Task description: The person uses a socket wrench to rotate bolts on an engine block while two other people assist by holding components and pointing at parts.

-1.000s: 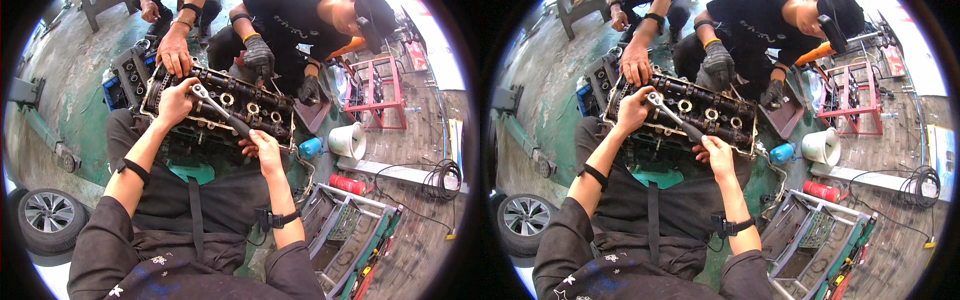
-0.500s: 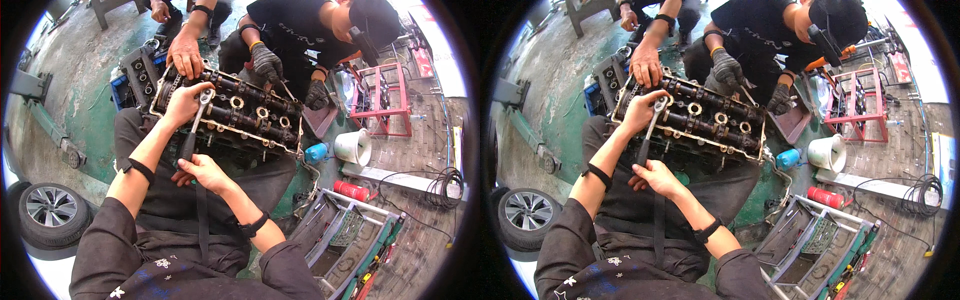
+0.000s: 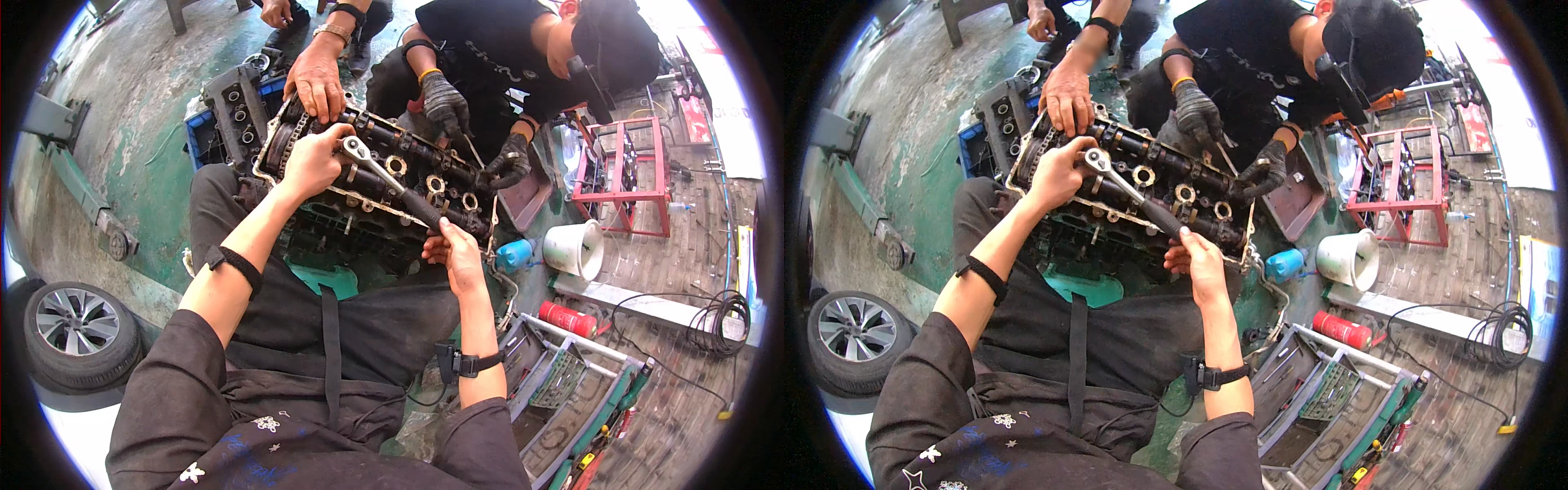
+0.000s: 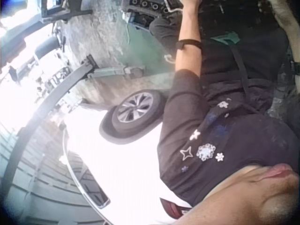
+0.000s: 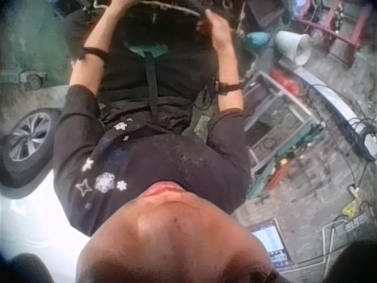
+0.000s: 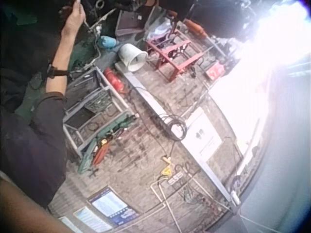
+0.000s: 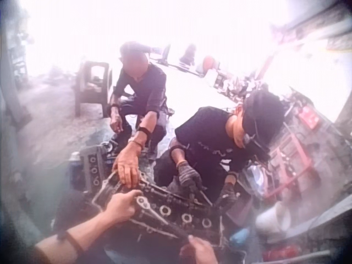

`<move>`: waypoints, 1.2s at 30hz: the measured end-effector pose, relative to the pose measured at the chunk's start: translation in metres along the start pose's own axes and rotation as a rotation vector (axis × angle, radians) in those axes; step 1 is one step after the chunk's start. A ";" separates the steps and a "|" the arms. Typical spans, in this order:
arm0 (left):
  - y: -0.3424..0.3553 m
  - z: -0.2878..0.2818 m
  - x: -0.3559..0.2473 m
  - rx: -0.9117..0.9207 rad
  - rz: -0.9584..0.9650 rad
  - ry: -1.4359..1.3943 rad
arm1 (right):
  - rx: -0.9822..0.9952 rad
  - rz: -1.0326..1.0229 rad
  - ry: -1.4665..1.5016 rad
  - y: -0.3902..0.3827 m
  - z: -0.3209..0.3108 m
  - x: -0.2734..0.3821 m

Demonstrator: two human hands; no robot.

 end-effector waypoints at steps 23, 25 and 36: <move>0.000 0.004 -0.004 0.012 0.036 0.014 | 0.523 0.010 -0.079 -0.039 0.141 -0.058; -0.001 0.000 0.000 -0.027 0.064 0.024 | 0.467 -0.016 -0.068 -0.037 0.115 -0.046; -0.003 -0.001 0.001 -0.001 0.027 0.007 | 0.256 0.014 -0.199 -0.009 0.038 -0.017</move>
Point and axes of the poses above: each hand's wrist, its own y-axis towards the middle knuckle, its own z-axis out of the palm, x = y × z, the point moved 9 cm from there along y, towards the middle knuckle, and after that the axes turned 11 degrees about z, right-handed, at the moved point
